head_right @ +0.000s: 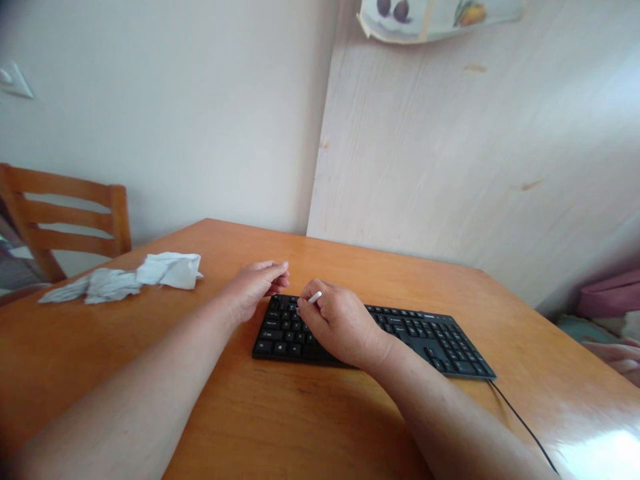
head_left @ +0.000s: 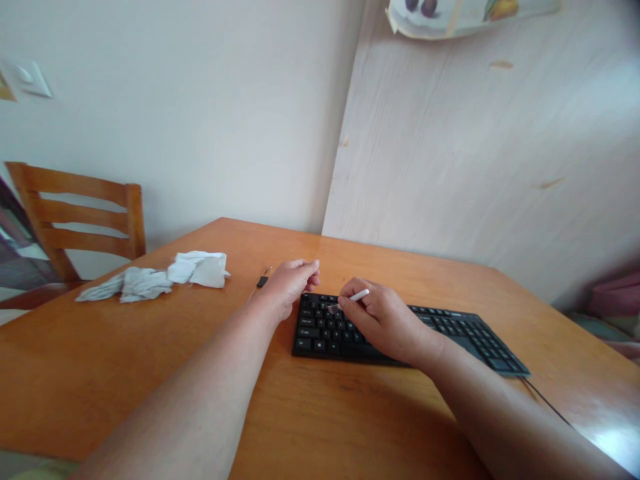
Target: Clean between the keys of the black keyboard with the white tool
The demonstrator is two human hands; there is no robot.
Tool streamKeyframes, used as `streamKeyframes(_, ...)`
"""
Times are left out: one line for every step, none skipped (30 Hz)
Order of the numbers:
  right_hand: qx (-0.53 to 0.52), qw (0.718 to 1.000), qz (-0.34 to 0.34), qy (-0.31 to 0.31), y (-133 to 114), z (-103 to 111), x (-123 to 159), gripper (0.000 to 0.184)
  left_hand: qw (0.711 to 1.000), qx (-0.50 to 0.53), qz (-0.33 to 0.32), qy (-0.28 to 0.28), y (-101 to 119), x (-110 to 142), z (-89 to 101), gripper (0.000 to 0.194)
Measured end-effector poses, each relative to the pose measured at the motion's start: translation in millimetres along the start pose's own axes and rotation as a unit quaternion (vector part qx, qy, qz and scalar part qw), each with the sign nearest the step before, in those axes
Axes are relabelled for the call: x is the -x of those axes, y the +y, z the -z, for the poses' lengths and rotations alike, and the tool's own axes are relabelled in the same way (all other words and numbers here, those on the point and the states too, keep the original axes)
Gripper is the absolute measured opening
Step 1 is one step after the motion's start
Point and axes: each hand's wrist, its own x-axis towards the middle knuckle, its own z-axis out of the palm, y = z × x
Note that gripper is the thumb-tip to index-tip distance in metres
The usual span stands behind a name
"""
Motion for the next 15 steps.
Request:
streamKeyframes(0.004,1.000,0.002,-0.003,-1.0,1.1,0.4,0.018,1.000,0.000,-0.001,-0.001,-0.2,-0.1,0.0,0.025)
streamKeyframes(0.008,1.000,0.005,-0.006,-2.0,2.1,0.8,0.017,1.000,-0.001,-0.002,-0.001,-0.7,-0.3,0.0,0.025)
streamKeyframes(0.012,1.000,0.007,-0.009,-3.1,2.9,1.4,0.017,1.000,-0.001,-0.004,-0.002,-1.2,-0.6,-0.1,0.025)
streamKeyframes(0.018,1.000,0.008,-0.013,-4.3,3.6,1.9,0.016,1.000,-0.001,-0.005,-0.003,-1.9,-0.9,-0.1,0.026)
streamKeyframes(0.023,1.000,0.008,-0.016,-5.7,4.2,2.5,0.016,1.000,0.000,-0.006,-0.003,-2.6,-1.3,-0.2,0.026)
streamKeyframes(0.028,0.999,0.008,-0.020,-7.3,4.8,2.9,0.016,1.000,0.000,-0.006,-0.004,-3.3,-1.9,-0.2,0.026)
streamKeyframes(0.031,0.999,0.008,-0.025,-9.0,5.4,3.3,0.015,1.000,0.000,-0.006,-0.004,-4.1,-2.4,-0.3,0.026)
streamKeyframes(0.032,0.999,0.007,-0.028,-10.6,5.9,3.6,0.014,1.000,-0.001,-0.005,-0.004,-4.7,-3.0,-0.3,0.027)
streamKeyframes(0.032,0.999,0.006,-0.031,-12.0,6.5,3.8,0.014,1.000,-0.001,-0.004,-0.004,-5.3,-3.6,-0.3,0.027)
streamKeyframes(0.032,0.999,0.006,-0.033,-13.2,7.0,3.9,0.014,1.000,-0.002,-0.003,-0.004,-5.9,-4.2,-0.3,0.026)
streamKeyframes(0.032,0.999,0.006,-0.036,-14.0,7.5,4.0,0.013,1.000,-0.002,-0.003,-0.005,-6.3,-4.7,-0.2,0.026)
streamKeyframes(0.032,0.999,0.006,-0.038,-14.6,8.0,4.2,0.013,1.000,-0.003,-0.003,-0.006,-6.8,-5.3,-0.2,0.026)
streamKeyframes(0.033,0.999,0.007,-0.041,-14.8,8.6,4.3,0.013,1.000,-0.004,-0.004,-0.006,-7.2,-5.8,-0.1,0.026)
streamKeyframes(0.035,0.998,0.007,-0.044,-14.9,9.1,4.5,0.013,1.000,-0.006,-0.004,-0.007,-7.5,-6.2,-0.1,0.026)
streamKeyframes(0.036,0.998,0.008,-0.047,-14.9,9.7,4.7,0.013,1.000,-0.007,-0.004,-0.007,-7.8,-6.6,0.0,0.026)
